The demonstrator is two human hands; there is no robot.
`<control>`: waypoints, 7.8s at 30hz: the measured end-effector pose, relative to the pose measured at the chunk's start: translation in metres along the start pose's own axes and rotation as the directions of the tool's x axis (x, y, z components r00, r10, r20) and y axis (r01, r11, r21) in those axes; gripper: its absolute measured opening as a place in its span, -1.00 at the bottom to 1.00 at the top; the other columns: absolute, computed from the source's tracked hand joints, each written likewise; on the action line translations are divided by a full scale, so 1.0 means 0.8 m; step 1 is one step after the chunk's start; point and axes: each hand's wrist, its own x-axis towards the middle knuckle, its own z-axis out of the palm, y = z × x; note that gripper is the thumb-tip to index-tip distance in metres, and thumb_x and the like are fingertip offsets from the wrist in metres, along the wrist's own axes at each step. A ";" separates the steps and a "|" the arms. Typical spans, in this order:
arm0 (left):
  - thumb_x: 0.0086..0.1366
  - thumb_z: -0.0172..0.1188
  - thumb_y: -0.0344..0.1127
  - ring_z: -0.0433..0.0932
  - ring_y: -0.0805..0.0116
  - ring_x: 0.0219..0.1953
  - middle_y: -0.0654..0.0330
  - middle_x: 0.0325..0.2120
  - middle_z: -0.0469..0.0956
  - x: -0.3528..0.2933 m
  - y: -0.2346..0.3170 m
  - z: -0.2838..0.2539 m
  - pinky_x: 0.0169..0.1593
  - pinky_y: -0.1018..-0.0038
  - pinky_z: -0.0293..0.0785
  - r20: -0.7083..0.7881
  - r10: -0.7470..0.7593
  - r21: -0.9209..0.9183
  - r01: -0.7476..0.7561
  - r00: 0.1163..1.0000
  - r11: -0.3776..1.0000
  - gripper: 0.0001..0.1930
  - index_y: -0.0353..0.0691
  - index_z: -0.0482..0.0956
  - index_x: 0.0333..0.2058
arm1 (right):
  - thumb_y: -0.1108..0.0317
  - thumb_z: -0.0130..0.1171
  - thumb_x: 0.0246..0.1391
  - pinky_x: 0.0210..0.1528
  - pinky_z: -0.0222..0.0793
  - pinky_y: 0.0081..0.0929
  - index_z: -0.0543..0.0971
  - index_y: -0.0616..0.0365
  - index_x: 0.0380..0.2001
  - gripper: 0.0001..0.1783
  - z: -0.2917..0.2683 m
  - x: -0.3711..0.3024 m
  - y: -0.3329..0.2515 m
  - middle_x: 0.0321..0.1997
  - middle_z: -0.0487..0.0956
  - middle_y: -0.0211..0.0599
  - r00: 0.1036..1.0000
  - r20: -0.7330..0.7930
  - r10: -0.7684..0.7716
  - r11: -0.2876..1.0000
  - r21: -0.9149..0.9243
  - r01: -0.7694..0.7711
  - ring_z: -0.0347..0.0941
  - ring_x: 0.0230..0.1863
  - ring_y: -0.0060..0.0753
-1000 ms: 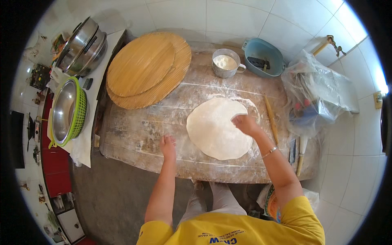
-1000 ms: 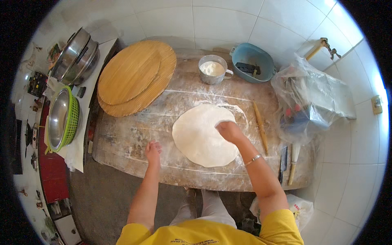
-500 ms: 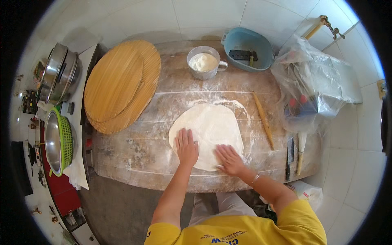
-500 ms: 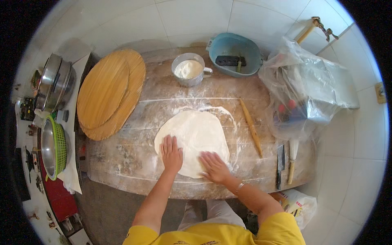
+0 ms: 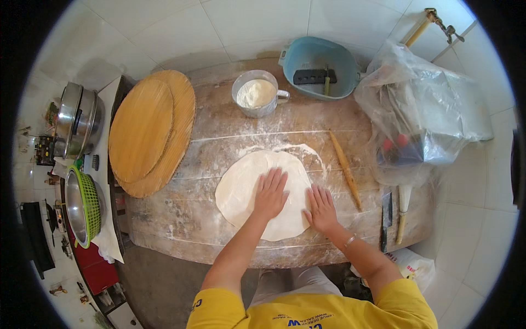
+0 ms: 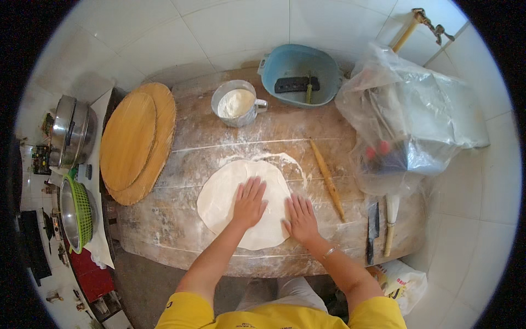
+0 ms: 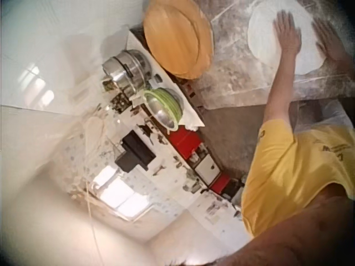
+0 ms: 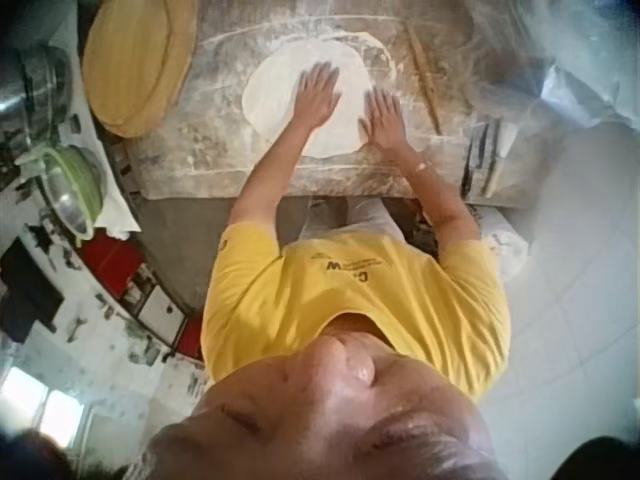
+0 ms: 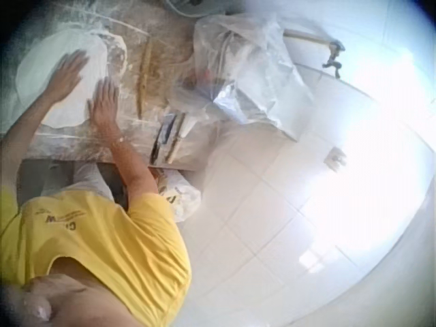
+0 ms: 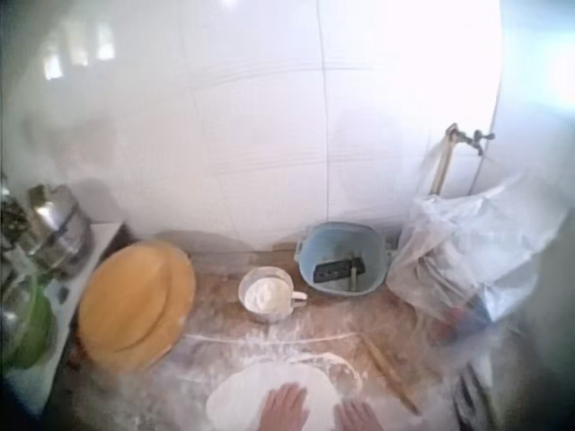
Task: The person rolls a piece of dough on a wooden table using a wooden rolling pin, occasionally sprinkling flour onto the surface and turning the dough over by hand.
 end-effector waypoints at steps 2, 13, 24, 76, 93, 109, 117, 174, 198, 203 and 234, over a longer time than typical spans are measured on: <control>0.25 0.13 -0.01 -0.03 0.02 0.42 0.02 0.36 0.06 -0.056 -0.002 -0.007 0.40 -0.03 -0.17 0.067 0.025 -0.024 -0.023 0.997 0.999 -0.31 -0.11 0.21 0.31 | 0.05 0.06 0.12 0.44 -0.17 0.04 0.18 0.27 0.32 -0.21 -0.008 -0.036 0.011 0.43 0.12 0.02 0.999 0.042 0.012 1.000 0.017 -0.012 0.04 0.41 0.12; 0.19 0.21 -0.01 0.07 -0.09 0.35 -0.07 0.30 0.15 -0.069 -0.152 -0.017 0.35 -0.02 -0.04 -0.257 -0.419 0.062 0.447 0.871 0.892 -0.33 -0.13 0.30 0.24 | 0.34 0.22 -0.03 0.41 -0.13 0.09 0.22 0.28 0.27 -0.22 -0.056 -0.011 0.048 0.40 0.12 0.14 0.929 -0.256 0.267 0.961 0.146 -0.237 0.02 0.39 0.24; 0.10 0.36 -0.14 0.60 0.16 -0.33 0.09 -0.45 0.61 -0.024 -0.181 -0.079 -0.25 0.25 0.49 -0.046 -0.533 -0.183 0.517 0.845 0.836 -0.66 -0.22 0.56 -0.24 | 0.41 0.20 -0.01 0.36 0.00 0.07 0.38 0.29 0.04 -0.49 -0.031 -0.015 0.126 0.32 0.24 0.23 0.787 -0.396 0.472 0.873 0.088 -0.480 0.10 0.34 0.29; 0.23 0.07 -0.09 0.01 -0.02 0.40 -0.09 0.33 0.10 -0.006 -0.092 -0.043 0.39 0.03 -0.09 -0.052 0.018 0.095 -0.013 0.999 0.995 -0.31 -0.13 0.18 0.32 | 0.00 0.00 0.15 0.41 -0.22 0.16 0.15 0.14 0.35 -0.22 0.011 0.048 -0.067 0.40 0.17 0.00 0.918 -0.162 0.361 0.932 0.018 -0.363 0.11 0.37 0.09; 0.25 0.01 -0.25 0.22 -0.03 0.28 -0.04 0.21 0.31 0.139 -0.117 -0.032 0.28 0.04 0.14 -0.304 -0.210 -0.076 0.196 0.929 0.978 -0.50 -0.23 0.36 0.17 | 0.02 0.03 0.15 0.39 -0.17 0.19 0.31 0.19 0.23 -0.34 -0.006 0.170 0.005 0.40 0.17 0.04 0.808 -0.370 0.459 0.887 0.140 -0.440 0.10 0.37 0.10; 0.30 -0.01 -0.11 -0.02 -0.03 0.41 -0.09 0.34 0.09 0.037 -0.121 -0.043 0.39 -0.02 -0.17 -0.209 -0.340 0.083 0.363 0.917 0.928 -0.34 -0.16 0.13 0.34 | -0.03 0.01 0.15 0.42 -0.20 0.11 0.22 0.10 0.32 -0.26 -0.002 0.205 -0.026 0.41 0.18 -0.07 0.952 -0.247 0.181 0.982 -0.017 -0.191 0.09 0.40 0.02; 0.31 -0.03 -0.10 -0.05 0.00 0.42 -0.09 0.35 0.06 0.113 -0.160 -0.059 0.40 0.06 -0.14 -0.298 -0.503 0.020 0.533 0.811 0.846 -0.34 -0.19 0.13 0.33 | -0.02 -0.06 0.21 0.40 -0.09 0.04 0.27 0.24 0.26 -0.30 -0.006 0.300 -0.008 0.41 0.16 -0.01 0.882 -0.369 0.294 0.953 0.045 -0.298 0.07 0.40 0.09; 0.33 -0.02 0.01 -0.01 -0.02 0.40 -0.07 0.34 0.09 0.132 -0.024 -0.007 0.40 0.03 -0.15 -0.163 -0.118 0.076 0.132 0.980 0.988 -0.34 -0.14 0.14 0.33 | -0.02 0.01 0.18 0.44 -0.25 0.08 0.07 0.15 0.37 -0.19 -0.019 0.102 0.058 0.45 0.07 0.02 0.637 -0.418 0.647 0.727 0.087 -0.681 0.00 0.43 0.06; 0.19 0.12 0.00 0.04 -0.05 0.38 -0.07 0.31 0.15 -0.193 -0.019 -0.017 0.39 0.03 -0.11 0.047 0.108 -0.054 -0.106 0.993 0.993 -0.26 -0.27 0.22 0.28 | 0.16 0.31 -0.04 0.35 -0.09 0.11 0.38 0.17 0.03 -0.41 0.032 -0.169 -0.115 0.37 0.20 0.10 0.915 -0.204 0.347 0.931 0.194 -0.309 0.11 0.36 0.13; 0.23 0.07 0.03 0.01 -0.02 0.39 -0.05 0.33 0.11 -0.092 -0.010 -0.009 0.39 -0.01 -0.14 -0.020 0.046 0.125 -0.043 0.999 0.991 -0.29 -0.16 0.22 0.30 | -0.02 0.07 0.12 0.39 -0.21 0.18 0.17 0.10 0.34 -0.21 0.013 -0.076 -0.079 0.41 0.12 0.11 0.820 -0.239 0.520 0.850 0.045 -0.525 0.05 0.39 0.16; 0.26 0.11 -0.02 -0.02 -0.06 0.40 -0.08 0.33 0.08 -0.252 -0.029 -0.027 0.40 0.03 -0.13 -0.004 -0.075 -0.190 0.073 0.997 0.979 -0.26 -0.30 0.14 0.30 | 0.24 0.35 -0.10 0.37 -0.02 0.06 0.44 0.09 -0.01 -0.46 -0.002 -0.057 -0.092 0.39 0.20 -0.01 0.993 -0.103 -0.053 0.998 0.040 0.058 0.15 0.36 0.12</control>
